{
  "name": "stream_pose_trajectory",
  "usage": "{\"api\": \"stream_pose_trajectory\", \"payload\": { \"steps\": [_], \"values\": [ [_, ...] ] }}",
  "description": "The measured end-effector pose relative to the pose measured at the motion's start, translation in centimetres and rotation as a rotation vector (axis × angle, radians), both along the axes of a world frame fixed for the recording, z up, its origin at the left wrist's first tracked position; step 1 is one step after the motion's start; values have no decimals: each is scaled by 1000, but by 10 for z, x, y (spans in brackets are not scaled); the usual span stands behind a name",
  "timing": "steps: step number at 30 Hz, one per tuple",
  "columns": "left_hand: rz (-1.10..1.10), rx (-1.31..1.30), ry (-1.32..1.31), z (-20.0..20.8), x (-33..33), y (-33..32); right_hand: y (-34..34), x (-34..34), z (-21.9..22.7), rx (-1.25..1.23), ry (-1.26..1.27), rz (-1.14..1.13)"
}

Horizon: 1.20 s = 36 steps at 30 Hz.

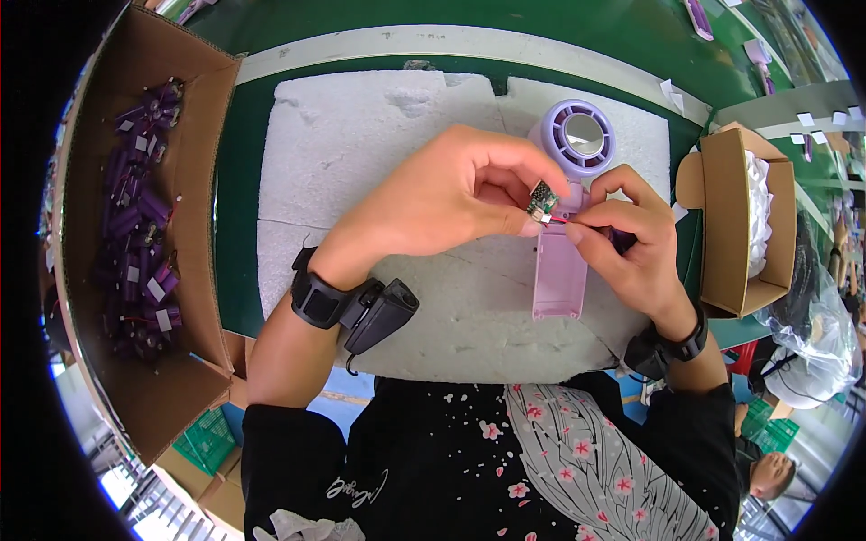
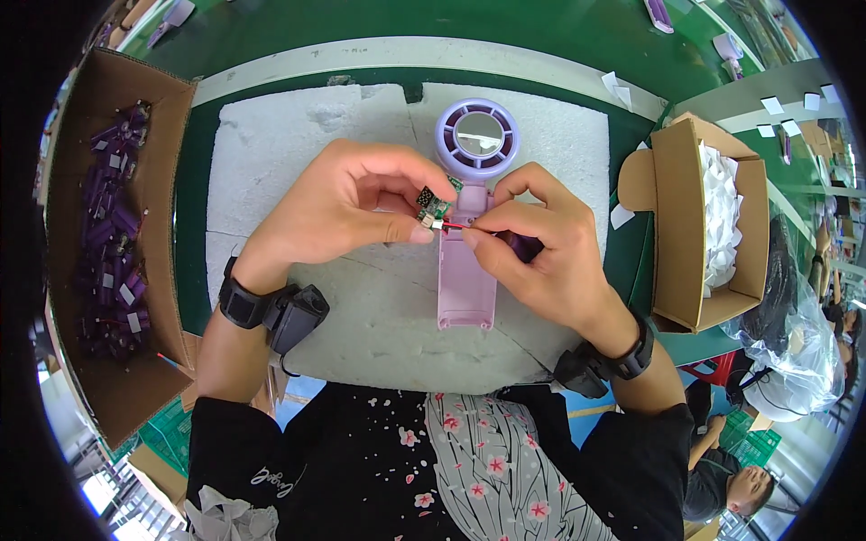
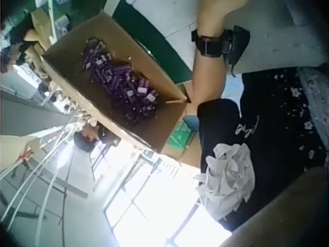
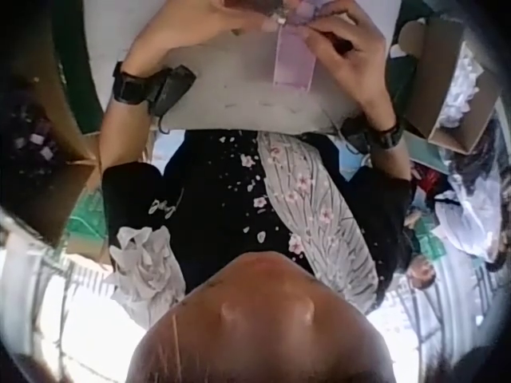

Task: The person assembles a handheld fan by connecting a circuit board to a battery pack and inserting them into the housing. They then remove and re-seat the components to ensure a proper fit before picking up a new battery pack from a box.

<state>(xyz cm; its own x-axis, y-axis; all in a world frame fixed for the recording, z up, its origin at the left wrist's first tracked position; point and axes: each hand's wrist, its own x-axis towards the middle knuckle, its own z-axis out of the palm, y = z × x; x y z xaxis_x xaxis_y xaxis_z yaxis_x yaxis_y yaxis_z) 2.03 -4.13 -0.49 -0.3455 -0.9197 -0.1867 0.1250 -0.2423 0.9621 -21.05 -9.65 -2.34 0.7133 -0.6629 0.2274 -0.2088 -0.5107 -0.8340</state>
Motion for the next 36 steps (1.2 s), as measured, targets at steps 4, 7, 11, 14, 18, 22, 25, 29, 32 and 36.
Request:
{"api": "stream_pose_trajectory", "payload": {
  "steps": [4,7,11,14,18,22,25,29,32,36],
  "values": [
    [82,-70,-42,-4,-5,2,4,0,6,29,23,-5],
    [92,-101,-60,-5,-6,3,8,1,5,56,3,-30],
    [95,-131,-92,-6,-7,4,3,1,2,12,-43,-16],
    [108,-205,-146,-7,-8,5,4,0,2,11,-49,1],
    [125,-370,-232,-7,-11,5,5,-2,3,30,-20,10],
    [122,-449,-278,-5,-13,5,2,-2,1,-107,-27,6],
    [131,-501,-345,-5,-15,6,3,0,0,-251,-34,-42],
    [149,-515,-372,-8,-20,7,11,8,3,-181,-89,-147],
    [217,-455,-320,-11,-22,8,7,8,6,-334,-26,-121],
    [218,-486,-391,-9,-21,8,7,6,6,-333,17,-155]
  ]
}}
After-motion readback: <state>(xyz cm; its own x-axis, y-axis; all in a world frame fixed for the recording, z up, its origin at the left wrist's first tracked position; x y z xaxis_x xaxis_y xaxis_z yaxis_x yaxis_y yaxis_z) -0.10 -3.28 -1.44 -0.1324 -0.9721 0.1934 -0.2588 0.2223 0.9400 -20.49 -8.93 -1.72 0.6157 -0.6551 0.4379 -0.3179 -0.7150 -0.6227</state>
